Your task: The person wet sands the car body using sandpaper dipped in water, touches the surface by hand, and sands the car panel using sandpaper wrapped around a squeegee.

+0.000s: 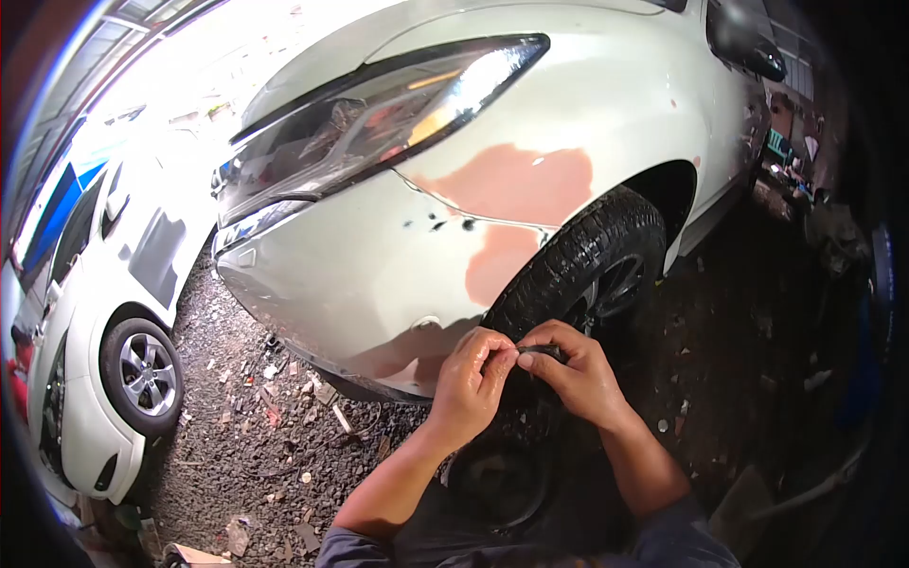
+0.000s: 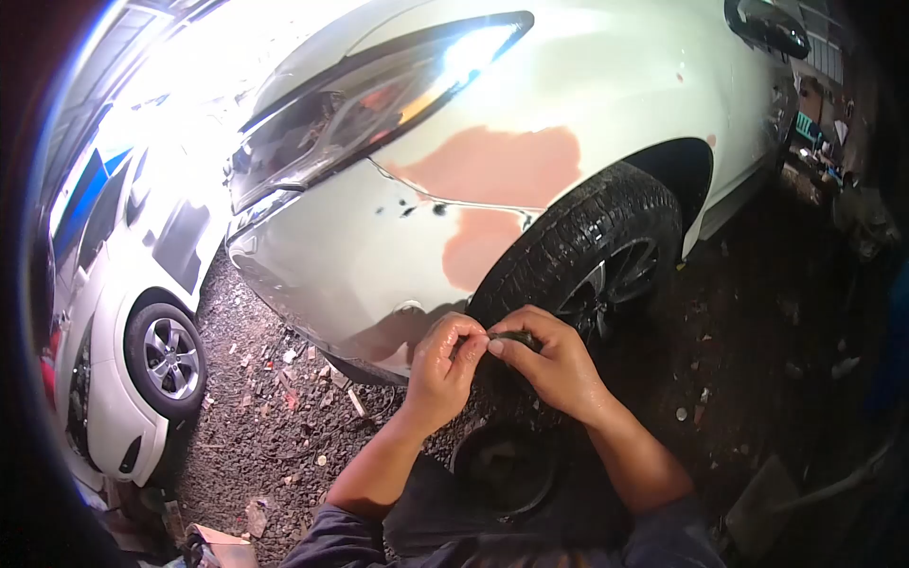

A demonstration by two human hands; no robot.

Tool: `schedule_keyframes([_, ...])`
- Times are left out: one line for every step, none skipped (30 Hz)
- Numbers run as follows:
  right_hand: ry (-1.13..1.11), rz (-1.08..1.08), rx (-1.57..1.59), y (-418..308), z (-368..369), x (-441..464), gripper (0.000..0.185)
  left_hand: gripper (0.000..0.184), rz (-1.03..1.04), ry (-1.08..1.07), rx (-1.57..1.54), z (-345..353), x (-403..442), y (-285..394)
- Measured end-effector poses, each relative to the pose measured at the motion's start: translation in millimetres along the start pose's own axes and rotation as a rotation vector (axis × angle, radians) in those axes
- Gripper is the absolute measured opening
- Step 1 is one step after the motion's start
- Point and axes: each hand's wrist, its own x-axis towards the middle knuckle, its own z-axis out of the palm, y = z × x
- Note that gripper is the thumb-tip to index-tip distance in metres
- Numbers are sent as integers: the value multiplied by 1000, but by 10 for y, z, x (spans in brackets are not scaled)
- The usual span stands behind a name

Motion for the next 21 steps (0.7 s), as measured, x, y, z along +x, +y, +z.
schedule_keyframes([12,-18,-31,-97,30,67,16,5,42,15,42,-58,54,33])
schedule_keyframes([24,-35,-61,-197,59,139,16,5,53,38,34,-116,112,84])
schedule_keyframes([37,-51,-91,-284,91,218,15,6,96,84,43,-171,176,91])
schedule_keyframes([51,-122,-120,-355,124,310,16,7,132,116,38,-253,250,124])
schedule_keyframes([61,-178,-148,-446,154,429,16,9,168,147,33,-358,334,149])
schedule_keyframes([73,-233,-175,-550,181,565,16,9,144,230,50,-466,429,133])
schedule_keyframes([85,-287,-204,-655,199,714,17,10,120,313,65,-598,552,102])
schedule_keyframes([71,-327,-258,-767,207,887,17,11,173,391,85,-807,748,18])
schedule_keyframes([59,-364,-312,-866,221,1072,17,12,226,467,104,-1045,970,-66])
schedule_keyframes([51,-378,-391,-945,258,1254,19,13,239,505,205,-1265,1188,-58])
schedule_keyframes([12,-345,-467,-1005,284,1427,21,13,252,544,305,-1448,1368,-48])
schedule_keyframes([-26,-311,-544,-1054,306,1593,22,14,242,497,418,-1578,1495,-81])
schedule_keyframes([-65,-274,-621,-1093,336,1711,24,15,229,448,528,-1685,1592,-118])
schedule_keyframes([-63,-269,-675,-1143,372,1788,25,16,218,398,637,-1743,1637,-153])
schedule_keyframes([-58,-264,-729,-1192,412,1844,26,16,233,411,608,-1749,1627,-187])
schedule_keyframes([-53,-257,-784,-1221,440,1893,26,17,246,422,577,-1730,1605,-222])
schedule_keyframes([-57,-277,-801,-1213,451,1948,26,17,258,436,545,-1719,1580,-269])
schedule_keyframes([-61,-296,-818,-1189,452,2000,26,18,265,432,530,-1726,1554,-298])
schedule_keyframes([-65,-314,-836,-1175,457,2033,27,19,272,426,515,-1739,1529,-305])
schedule_keyframes([-62,-307,-855,-1173,462,2047,27,20,278,418,499,-1751,1517,-313])
schedule_keyframes([-60,-300,-874,-1194,476,2049,27,21,304,418,511,-1759,1522,-330])
